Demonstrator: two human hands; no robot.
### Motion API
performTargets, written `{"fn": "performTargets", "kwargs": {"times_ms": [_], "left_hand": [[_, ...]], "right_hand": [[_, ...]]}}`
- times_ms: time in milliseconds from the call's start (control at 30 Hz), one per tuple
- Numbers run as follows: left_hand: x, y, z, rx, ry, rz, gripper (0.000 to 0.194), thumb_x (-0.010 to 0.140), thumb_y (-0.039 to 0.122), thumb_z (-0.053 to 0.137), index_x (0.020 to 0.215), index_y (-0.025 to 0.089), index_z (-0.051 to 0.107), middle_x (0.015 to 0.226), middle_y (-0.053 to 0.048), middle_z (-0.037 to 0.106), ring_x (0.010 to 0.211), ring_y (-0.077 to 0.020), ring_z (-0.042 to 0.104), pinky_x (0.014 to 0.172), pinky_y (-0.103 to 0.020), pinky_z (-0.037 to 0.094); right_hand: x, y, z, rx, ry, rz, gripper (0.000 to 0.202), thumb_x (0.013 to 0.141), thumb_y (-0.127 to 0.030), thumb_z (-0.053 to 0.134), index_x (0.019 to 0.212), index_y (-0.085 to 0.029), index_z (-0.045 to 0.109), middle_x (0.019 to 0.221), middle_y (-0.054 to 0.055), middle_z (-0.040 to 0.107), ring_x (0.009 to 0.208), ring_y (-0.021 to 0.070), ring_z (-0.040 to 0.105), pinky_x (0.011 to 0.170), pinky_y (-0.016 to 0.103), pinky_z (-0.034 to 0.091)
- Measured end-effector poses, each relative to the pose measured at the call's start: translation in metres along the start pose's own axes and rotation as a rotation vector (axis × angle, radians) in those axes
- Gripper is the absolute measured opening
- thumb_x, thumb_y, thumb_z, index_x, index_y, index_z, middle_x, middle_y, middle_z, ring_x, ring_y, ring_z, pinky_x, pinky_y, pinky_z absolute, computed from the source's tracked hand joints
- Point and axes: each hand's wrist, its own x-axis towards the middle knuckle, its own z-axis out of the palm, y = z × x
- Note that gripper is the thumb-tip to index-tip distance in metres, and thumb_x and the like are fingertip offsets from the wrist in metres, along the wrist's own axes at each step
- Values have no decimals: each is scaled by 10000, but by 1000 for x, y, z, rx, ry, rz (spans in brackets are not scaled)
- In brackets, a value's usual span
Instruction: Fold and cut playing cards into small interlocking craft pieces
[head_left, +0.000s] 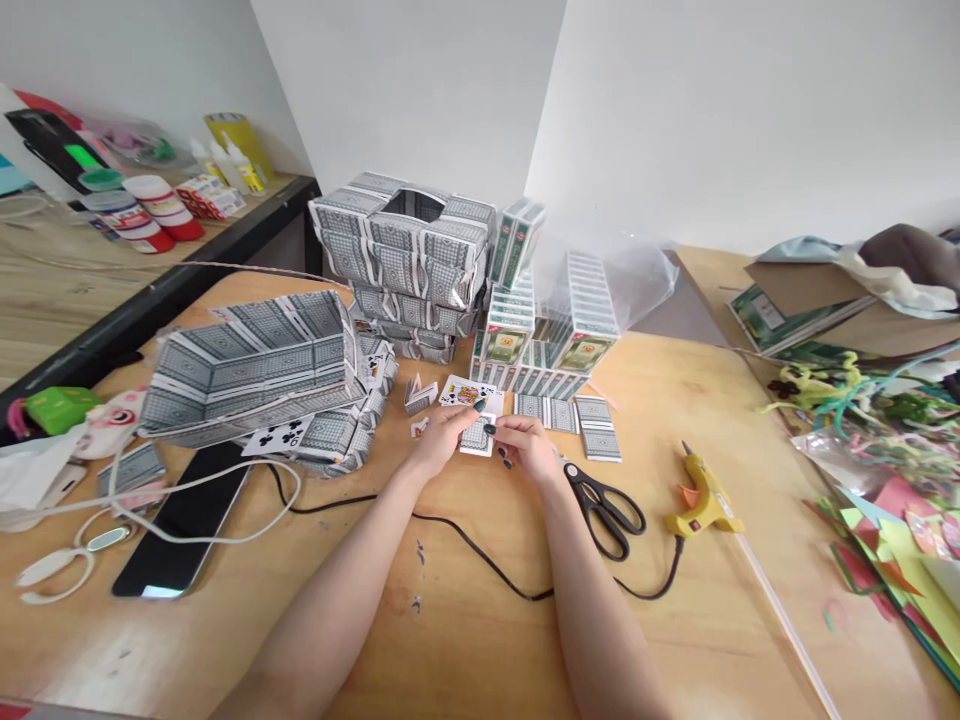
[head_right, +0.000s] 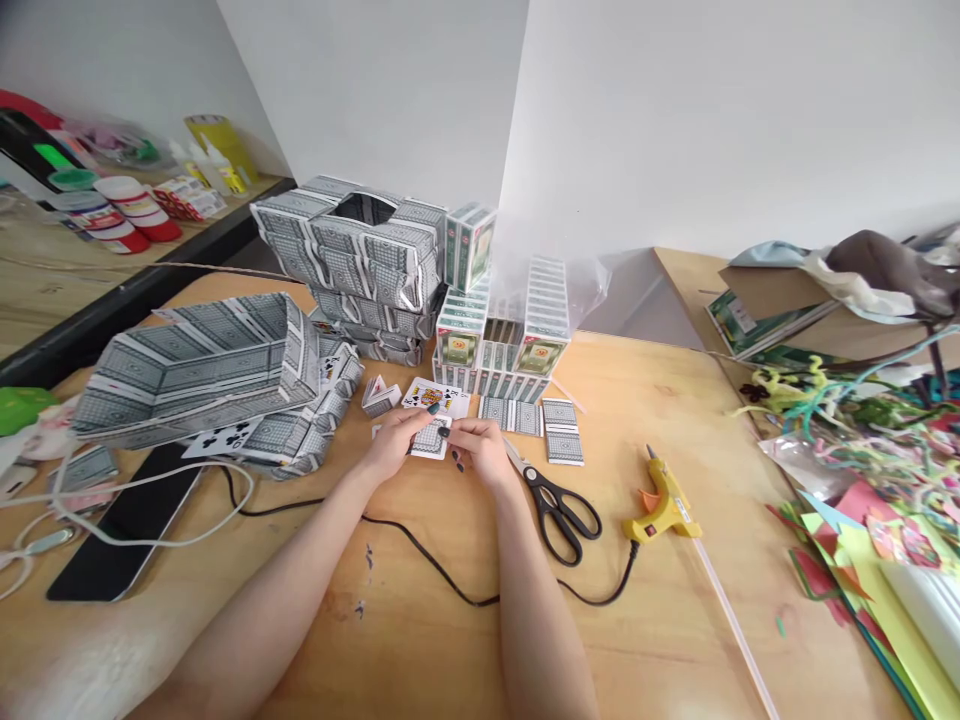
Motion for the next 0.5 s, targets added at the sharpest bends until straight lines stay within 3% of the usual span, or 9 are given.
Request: {"fn": "performTargets", "kwargs": {"times_ms": [233, 500], "left_hand": [[0, -1, -3, 363, 98, 178, 401, 739, 399, 475, 462, 164, 304, 478, 47, 276, 484, -71, 280, 459, -210, 236], [1, -3, -5, 330, 42, 206, 349, 797, 408, 383, 545, 166, 375, 528, 38, 376, 507, -86, 339, 481, -217, 274]], "right_hand": [[0, 2, -3, -63, -10, -14, 193, 671, -281, 620, 537, -145, 591, 400, -37, 479, 312, 57, 347, 321, 196, 231], [-2, 1, -1, -101, -48, -15, 240, 677, -345, 623, 546, -157, 550, 430, -39, 473, 341, 60, 354, 351, 200, 272]]}}
